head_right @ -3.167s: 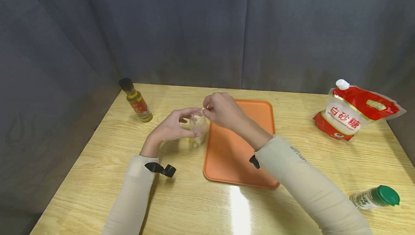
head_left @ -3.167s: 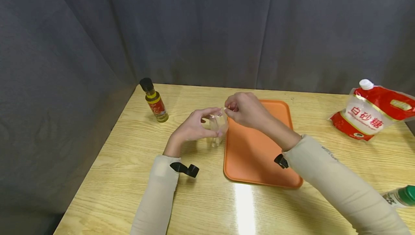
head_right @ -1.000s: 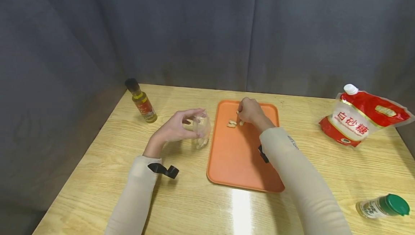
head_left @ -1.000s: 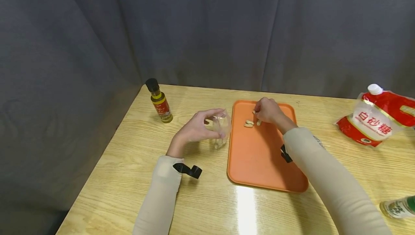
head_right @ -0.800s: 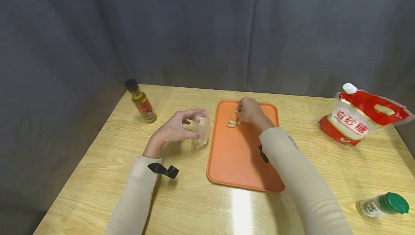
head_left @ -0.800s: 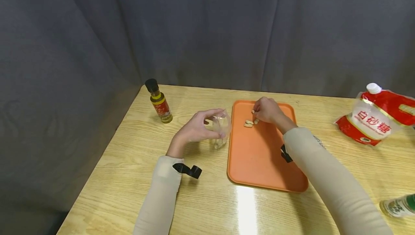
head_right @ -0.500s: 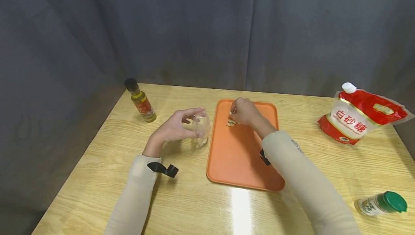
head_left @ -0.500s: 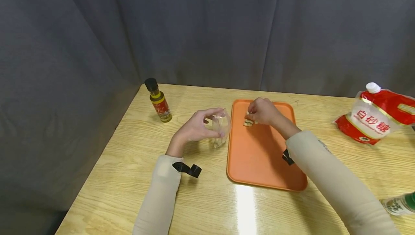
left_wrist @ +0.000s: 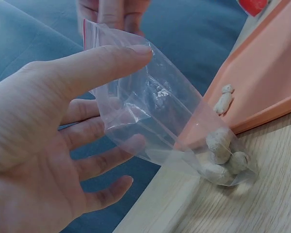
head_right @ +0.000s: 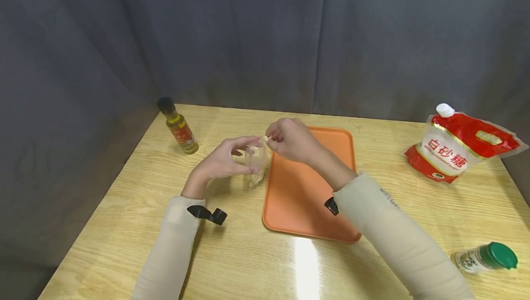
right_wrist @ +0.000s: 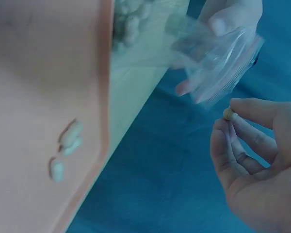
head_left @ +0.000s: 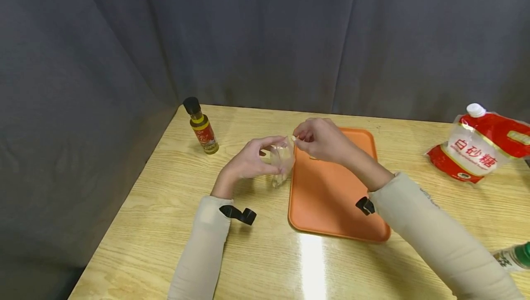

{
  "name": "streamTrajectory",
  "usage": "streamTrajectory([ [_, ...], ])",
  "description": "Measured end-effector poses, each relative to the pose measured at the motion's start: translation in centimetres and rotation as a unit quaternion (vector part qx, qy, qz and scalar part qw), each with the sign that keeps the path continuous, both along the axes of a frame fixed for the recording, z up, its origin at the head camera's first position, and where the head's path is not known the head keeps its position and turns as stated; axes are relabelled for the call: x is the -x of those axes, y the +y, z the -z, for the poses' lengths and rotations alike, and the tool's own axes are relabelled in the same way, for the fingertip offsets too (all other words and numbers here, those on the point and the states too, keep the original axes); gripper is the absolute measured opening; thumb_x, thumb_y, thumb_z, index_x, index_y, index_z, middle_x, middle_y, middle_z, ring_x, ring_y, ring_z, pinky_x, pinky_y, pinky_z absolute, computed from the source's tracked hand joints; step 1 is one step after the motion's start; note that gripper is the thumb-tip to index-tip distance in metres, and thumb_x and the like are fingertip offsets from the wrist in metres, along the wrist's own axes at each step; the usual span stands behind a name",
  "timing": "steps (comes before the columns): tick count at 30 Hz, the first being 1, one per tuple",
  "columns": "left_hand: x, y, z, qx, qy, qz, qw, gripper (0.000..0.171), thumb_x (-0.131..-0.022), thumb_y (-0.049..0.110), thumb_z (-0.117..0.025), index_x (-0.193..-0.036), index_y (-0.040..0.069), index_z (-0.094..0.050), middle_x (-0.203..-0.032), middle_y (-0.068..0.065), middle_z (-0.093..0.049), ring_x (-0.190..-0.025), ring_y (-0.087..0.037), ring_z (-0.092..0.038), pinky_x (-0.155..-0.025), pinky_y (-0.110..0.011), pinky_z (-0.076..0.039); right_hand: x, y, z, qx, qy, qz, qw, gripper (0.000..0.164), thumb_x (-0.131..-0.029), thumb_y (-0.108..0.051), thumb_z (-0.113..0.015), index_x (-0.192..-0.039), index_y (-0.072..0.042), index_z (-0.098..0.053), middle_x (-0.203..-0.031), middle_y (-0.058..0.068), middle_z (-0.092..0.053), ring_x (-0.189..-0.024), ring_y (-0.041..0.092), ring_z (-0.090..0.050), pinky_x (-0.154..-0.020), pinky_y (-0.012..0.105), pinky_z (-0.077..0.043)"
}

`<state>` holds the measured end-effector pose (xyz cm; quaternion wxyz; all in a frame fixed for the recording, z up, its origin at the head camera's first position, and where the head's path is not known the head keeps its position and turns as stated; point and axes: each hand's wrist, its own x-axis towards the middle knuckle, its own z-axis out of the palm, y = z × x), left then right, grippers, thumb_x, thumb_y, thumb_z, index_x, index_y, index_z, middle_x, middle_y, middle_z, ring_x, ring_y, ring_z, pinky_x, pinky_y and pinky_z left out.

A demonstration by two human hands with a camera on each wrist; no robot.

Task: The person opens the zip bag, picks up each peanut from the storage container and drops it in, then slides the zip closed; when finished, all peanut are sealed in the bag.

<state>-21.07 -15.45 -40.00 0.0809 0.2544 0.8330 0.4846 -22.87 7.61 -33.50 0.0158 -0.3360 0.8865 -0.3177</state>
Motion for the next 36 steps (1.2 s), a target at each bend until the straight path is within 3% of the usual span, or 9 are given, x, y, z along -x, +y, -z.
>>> streamTrajectory([
  [8, -0.2, 0.0, -0.1, 0.01, -0.013, -0.008, 0.9998, 0.08, -0.077, 0.026, -0.086, -0.146, 0.006, -0.049, -0.139, -0.002, -0.056, -0.113, -0.016, -0.054, -0.099, -0.041, -0.045, -0.9, -1.5, -0.4, -0.004, 0.029, -0.019, 0.999, 0.015, -0.087, -0.006, -0.073, -0.1, 0.001, -0.075, -0.086, 0.007, -0.069, -0.073, 0.018, -0.065, -0.067, 0.035, -0.054],
  [26, -0.1, 0.1, -0.1, 0.014, -0.011, -0.007, 0.9998, 0.078, -0.077, 0.026, -0.086, -0.145, 0.01, -0.051, -0.138, 0.001, -0.056, -0.117, -0.017, -0.052, -0.1, -0.043, -0.044, -1.2, -1.6, -0.7, 0.003, 0.033, -0.03, 0.999, 0.013, -0.087, -0.004, -0.073, -0.099, 0.001, -0.076, -0.085, 0.007, -0.069, -0.073, 0.02, -0.066, -0.066, 0.036, -0.055],
  [31, -0.2, 0.3, -0.1, 0.009, -0.004, -0.002, 0.9999, 0.077, -0.076, 0.023, -0.085, -0.144, 0.011, -0.053, -0.134, 0.003, -0.059, -0.113, -0.016, -0.054, -0.097, -0.042, -0.046, -0.4, -0.4, -0.4, -0.003, 0.035, 0.003, 0.999, 0.015, -0.09, -0.003, -0.069, -0.103, 0.001, -0.074, -0.092, 0.01, -0.07, -0.077, 0.022, -0.065, -0.069, 0.04, -0.053],
  [36, -0.2, 0.5, -0.1, 0.004, 0.0, 0.004, 1.0, 0.077, -0.074, 0.012, -0.081, -0.145, 0.01, -0.052, -0.132, 0.001, -0.06, -0.112, -0.018, -0.055, -0.093, -0.04, -0.048, 1.6, 2.0, 2.3, -0.042, 0.004, 0.07, 0.997, 0.018, -0.093, -0.008, -0.066, -0.106, 0.002, -0.073, -0.099, 0.016, -0.068, -0.08, 0.027, -0.064, -0.072, 0.045, -0.051],
])
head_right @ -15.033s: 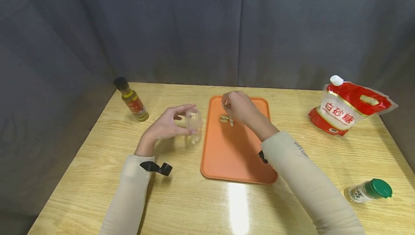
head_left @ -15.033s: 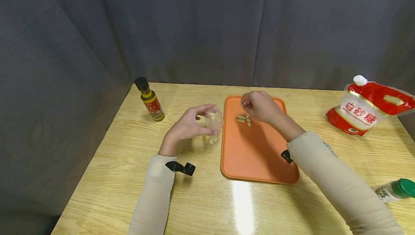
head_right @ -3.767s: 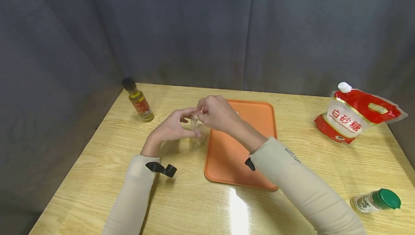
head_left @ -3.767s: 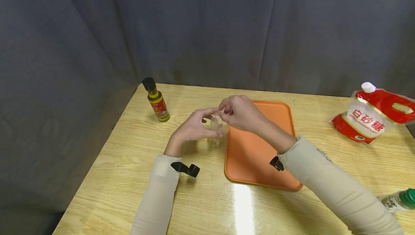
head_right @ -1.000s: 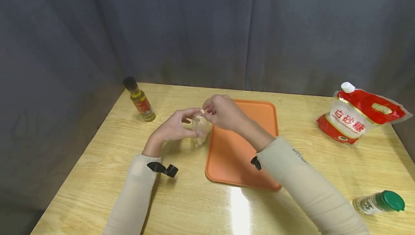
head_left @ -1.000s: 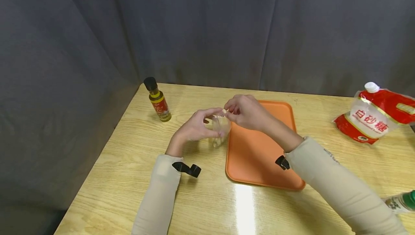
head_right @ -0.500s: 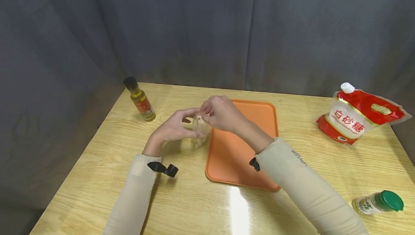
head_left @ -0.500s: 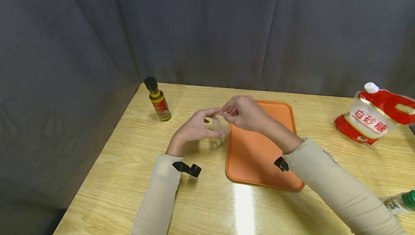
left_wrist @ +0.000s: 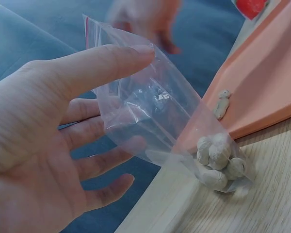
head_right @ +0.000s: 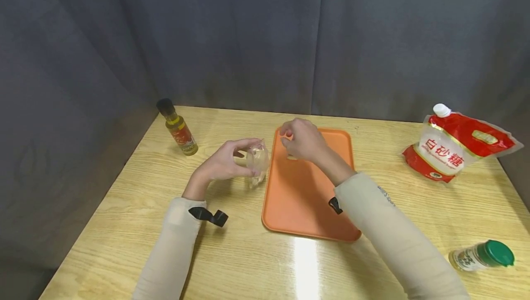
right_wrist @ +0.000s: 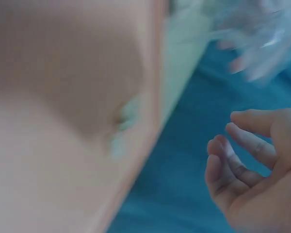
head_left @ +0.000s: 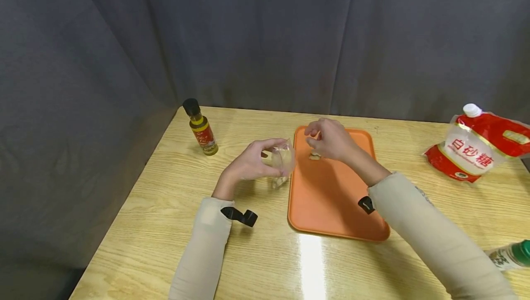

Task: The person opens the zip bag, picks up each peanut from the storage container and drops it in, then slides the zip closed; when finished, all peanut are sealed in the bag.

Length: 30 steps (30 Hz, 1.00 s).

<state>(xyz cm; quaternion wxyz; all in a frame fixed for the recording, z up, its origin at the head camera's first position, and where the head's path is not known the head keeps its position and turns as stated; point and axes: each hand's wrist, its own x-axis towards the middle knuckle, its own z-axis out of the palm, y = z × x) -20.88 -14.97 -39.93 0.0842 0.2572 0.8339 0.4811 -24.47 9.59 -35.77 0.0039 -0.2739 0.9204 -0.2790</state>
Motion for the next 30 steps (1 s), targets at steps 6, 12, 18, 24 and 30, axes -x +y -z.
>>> streamTrajectory([
  [6, -0.1, 0.1, 0.1, -0.001, -0.009, -0.001, 1.0, 0.079, -0.073, 0.011, -0.081, -0.146, 0.011, -0.051, -0.133, -0.001, -0.059, -0.112, -0.02, -0.055, -0.089, -0.038, -0.05, 1.6, 2.8, 3.7, -0.056, -0.055, 0.066, 0.995, 0.023, -0.093, -0.014, -0.067, -0.106, 0.005, -0.071, -0.088, 0.015, -0.069, -0.069, 0.025, -0.061, -0.063, 0.041, -0.05],
  [12, 0.0, 0.2, 0.2, -0.001, -0.006, 0.001, 1.0, 0.078, -0.074, 0.015, -0.082, -0.145, 0.011, -0.051, -0.132, 0.001, -0.059, -0.112, -0.017, -0.054, -0.092, -0.038, -0.049, 1.9, 3.8, 5.8, -0.055, -0.081, 0.087, 0.991, 0.014, -0.092, -0.011, -0.067, -0.094, 0.002, -0.073, -0.072, 0.006, -0.068, -0.051, 0.015, -0.05, -0.05, 0.03, -0.04],
  [18, 0.1, 0.2, 0.3, -0.003, -0.009, -0.005, 0.9999, 0.077, -0.075, 0.016, -0.082, -0.145, 0.012, -0.052, -0.132, 0.0, -0.059, -0.112, -0.017, -0.054, -0.091, -0.039, -0.049, 2.3, 3.8, 6.4, -0.04, -0.085, 0.086, 0.992, 0.014, -0.087, -0.002, -0.064, -0.096, 0.002, -0.073, -0.073, 0.009, -0.067, -0.051, 0.016, -0.049, -0.049, 0.029, -0.038],
  [24, 0.1, 0.0, 0.1, -0.008, -0.009, -0.01, 0.9999, 0.077, -0.075, 0.017, -0.083, -0.145, 0.011, -0.052, -0.134, -0.001, -0.058, -0.112, -0.018, -0.054, -0.092, -0.04, -0.049, 2.4, 3.6, 6.5, -0.039, -0.088, 0.087, 0.992, 0.014, -0.088, -0.001, -0.064, -0.098, 0.001, -0.073, -0.083, 0.013, -0.069, -0.059, 0.019, -0.055, -0.054, 0.032, -0.043],
  [30, 0.0, -0.2, 0.1, -0.006, -0.009, -0.01, 0.9999, 0.076, -0.076, 0.016, -0.083, -0.144, 0.01, -0.052, -0.133, -0.002, -0.059, -0.111, -0.018, -0.055, -0.093, -0.042, -0.048, 2.3, 3.4, 6.5, -0.031, -0.088, 0.074, 0.993, 0.014, -0.087, 0.0, -0.063, -0.096, 0.001, -0.074, -0.076, 0.01, -0.067, -0.053, 0.016, -0.048, -0.052, 0.03, -0.039],
])
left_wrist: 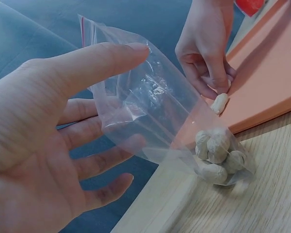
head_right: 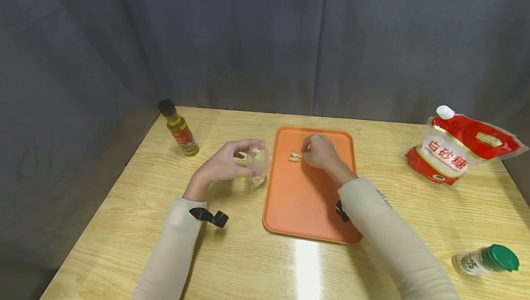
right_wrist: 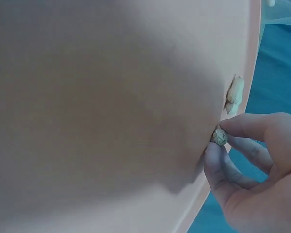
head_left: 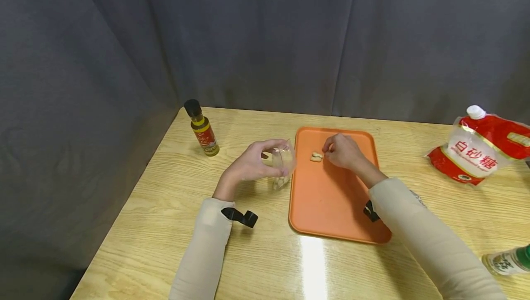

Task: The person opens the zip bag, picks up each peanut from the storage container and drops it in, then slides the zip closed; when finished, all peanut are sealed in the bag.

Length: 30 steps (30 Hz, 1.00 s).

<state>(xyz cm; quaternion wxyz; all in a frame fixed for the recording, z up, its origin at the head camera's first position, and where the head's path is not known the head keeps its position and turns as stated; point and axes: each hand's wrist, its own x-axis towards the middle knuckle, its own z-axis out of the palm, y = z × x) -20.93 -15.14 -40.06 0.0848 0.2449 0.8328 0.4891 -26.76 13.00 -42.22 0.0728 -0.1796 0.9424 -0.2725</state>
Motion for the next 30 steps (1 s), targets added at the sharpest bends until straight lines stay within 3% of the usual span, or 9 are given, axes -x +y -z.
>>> streamTrajectory([
  [5, 0.0, 0.0, 0.1, 0.002, 0.002, 0.003, 1.0, 0.076, -0.076, 0.016, -0.083, -0.145, 0.01, -0.052, -0.132, -0.002, -0.06, -0.11, -0.018, -0.056, -0.091, -0.04, -0.049, -0.1, -0.2, -0.6, 0.001, 0.008, -0.015, 1.0, 0.012, -0.088, -0.001, -0.064, -0.095, 0.002, -0.073, -0.061, 0.004, -0.059, -0.048, 0.012, -0.037, -0.049, 0.029, -0.031],
  [12, 0.0, -0.1, 0.0, 0.002, -0.002, 0.001, 1.0, 0.075, -0.076, 0.015, -0.082, -0.145, 0.011, -0.052, -0.135, -0.001, -0.058, -0.111, -0.018, -0.056, -0.093, -0.041, -0.049, -1.1, -1.8, -3.3, 0.015, 0.06, -0.071, 0.996, 0.014, -0.085, 0.0, -0.064, -0.095, 0.005, -0.071, -0.072, 0.005, -0.062, -0.057, 0.016, -0.048, -0.059, 0.035, -0.042],
  [15, 0.0, -0.2, 0.0, 0.002, -0.001, 0.001, 1.0, 0.074, -0.076, 0.015, -0.082, -0.144, 0.011, -0.053, -0.135, 0.0, -0.058, -0.111, -0.018, -0.056, -0.094, -0.042, -0.048, -1.8, -2.8, -4.6, 0.037, 0.069, -0.106, 0.991, 0.012, -0.084, 0.001, -0.063, -0.092, 0.004, -0.071, -0.066, 0.002, -0.057, -0.057, 0.014, -0.048, -0.062, 0.035, -0.043],
  [21, 0.0, -0.2, 0.0, 0.007, 0.002, 0.008, 0.9999, 0.073, -0.077, 0.017, -0.082, -0.144, 0.01, -0.052, -0.138, -0.001, -0.057, -0.112, -0.019, -0.056, -0.098, -0.043, -0.046, -3.1, -4.7, -7.0, 0.075, 0.082, -0.156, 0.982, 0.01, -0.087, -0.001, -0.064, -0.093, 0.0, -0.072, -0.068, 0.001, -0.057, -0.054, 0.012, -0.05, -0.058, 0.032, -0.045],
  [30, 0.0, 0.0, -0.1, 0.003, -0.012, 0.005, 0.9999, 0.075, -0.078, 0.027, -0.085, -0.143, 0.01, -0.053, -0.132, 0.0, -0.059, -0.111, -0.02, -0.056, -0.092, -0.042, -0.05, -4.2, -6.3, -9.0, 0.095, 0.111, -0.182, 0.972, 0.009, -0.086, -0.001, -0.071, -0.093, -0.004, -0.076, -0.082, 0.004, -0.066, -0.067, 0.016, -0.061, -0.063, 0.035, -0.052],
])
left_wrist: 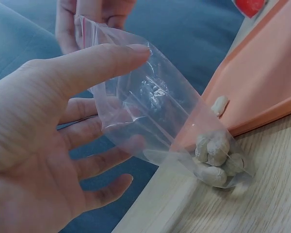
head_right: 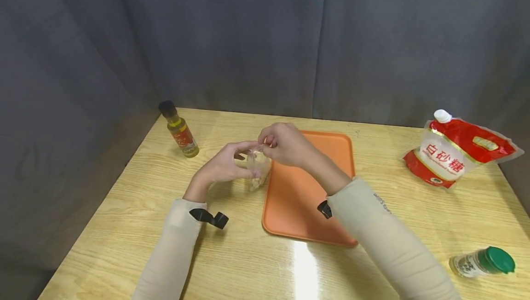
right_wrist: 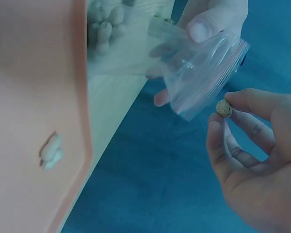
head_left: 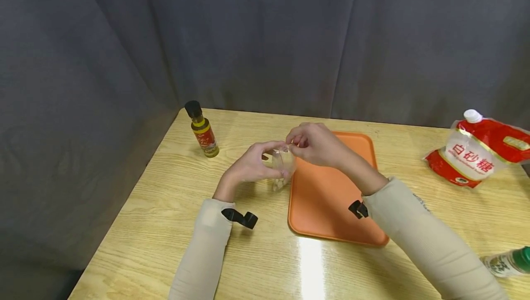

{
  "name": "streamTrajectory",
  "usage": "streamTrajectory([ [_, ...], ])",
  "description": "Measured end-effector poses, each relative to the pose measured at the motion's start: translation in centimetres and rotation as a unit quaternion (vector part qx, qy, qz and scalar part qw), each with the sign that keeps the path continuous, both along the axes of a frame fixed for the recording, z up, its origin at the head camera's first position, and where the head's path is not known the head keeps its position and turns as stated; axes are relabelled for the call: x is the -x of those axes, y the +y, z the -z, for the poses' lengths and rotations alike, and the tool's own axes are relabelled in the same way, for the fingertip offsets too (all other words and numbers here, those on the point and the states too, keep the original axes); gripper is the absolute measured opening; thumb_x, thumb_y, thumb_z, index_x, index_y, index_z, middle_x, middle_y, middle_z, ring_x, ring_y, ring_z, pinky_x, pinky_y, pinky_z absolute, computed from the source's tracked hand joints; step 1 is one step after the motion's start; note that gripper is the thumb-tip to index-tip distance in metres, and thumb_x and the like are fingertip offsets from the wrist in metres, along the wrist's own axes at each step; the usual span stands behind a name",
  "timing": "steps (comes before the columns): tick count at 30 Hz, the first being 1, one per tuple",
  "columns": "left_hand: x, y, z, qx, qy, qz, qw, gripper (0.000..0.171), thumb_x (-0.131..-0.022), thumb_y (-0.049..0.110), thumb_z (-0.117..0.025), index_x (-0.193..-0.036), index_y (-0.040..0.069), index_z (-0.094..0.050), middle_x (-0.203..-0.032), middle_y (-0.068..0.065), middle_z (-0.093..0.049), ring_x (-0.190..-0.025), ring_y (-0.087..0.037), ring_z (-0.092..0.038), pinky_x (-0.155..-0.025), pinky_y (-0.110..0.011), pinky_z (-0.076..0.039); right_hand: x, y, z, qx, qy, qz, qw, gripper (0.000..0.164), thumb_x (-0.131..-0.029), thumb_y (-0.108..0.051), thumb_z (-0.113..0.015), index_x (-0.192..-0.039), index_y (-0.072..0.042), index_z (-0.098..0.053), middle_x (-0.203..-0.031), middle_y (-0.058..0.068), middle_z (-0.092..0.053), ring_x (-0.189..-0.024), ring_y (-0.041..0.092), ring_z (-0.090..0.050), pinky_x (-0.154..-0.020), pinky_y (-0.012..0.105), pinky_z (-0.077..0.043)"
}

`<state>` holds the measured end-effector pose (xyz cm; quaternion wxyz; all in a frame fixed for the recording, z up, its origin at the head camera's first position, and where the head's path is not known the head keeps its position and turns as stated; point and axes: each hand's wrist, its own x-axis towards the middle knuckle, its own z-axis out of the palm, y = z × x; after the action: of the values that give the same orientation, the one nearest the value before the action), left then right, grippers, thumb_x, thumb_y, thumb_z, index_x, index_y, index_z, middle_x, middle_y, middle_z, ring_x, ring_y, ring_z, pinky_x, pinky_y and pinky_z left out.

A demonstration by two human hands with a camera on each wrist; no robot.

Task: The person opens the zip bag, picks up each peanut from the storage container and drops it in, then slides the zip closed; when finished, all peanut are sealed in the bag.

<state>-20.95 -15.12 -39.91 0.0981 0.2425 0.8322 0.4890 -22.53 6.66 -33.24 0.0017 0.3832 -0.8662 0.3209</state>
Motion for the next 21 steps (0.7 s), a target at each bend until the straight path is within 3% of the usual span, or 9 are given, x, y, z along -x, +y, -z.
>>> streamTrajectory([
  [13, 0.1, -0.1, 0.1, 0.0, 0.012, 0.005, 0.9999, 0.075, -0.077, 0.029, -0.086, -0.143, 0.015, -0.054, -0.136, 0.006, -0.057, -0.112, -0.016, -0.055, -0.098, -0.043, -0.044, -0.4, -1.0, -0.2, 0.005, 0.0, -0.008, 1.0, 0.008, -0.088, -0.006, -0.072, -0.094, -0.006, -0.077, -0.079, 0.001, -0.066, -0.07, 0.016, -0.062, -0.066, 0.035, -0.052],
  [21, 0.1, -0.1, 0.2, -0.009, 0.014, 0.008, 0.9998, 0.075, -0.078, 0.026, -0.085, -0.144, 0.011, -0.053, -0.136, 0.001, -0.058, -0.112, -0.019, -0.056, -0.097, -0.048, -0.047, -0.2, 0.1, -0.5, 0.011, -0.045, 0.006, 0.999, 0.012, -0.091, -0.007, -0.068, -0.101, -0.004, -0.075, -0.088, 0.003, -0.07, -0.078, 0.02, -0.065, -0.066, 0.037, -0.054],
])
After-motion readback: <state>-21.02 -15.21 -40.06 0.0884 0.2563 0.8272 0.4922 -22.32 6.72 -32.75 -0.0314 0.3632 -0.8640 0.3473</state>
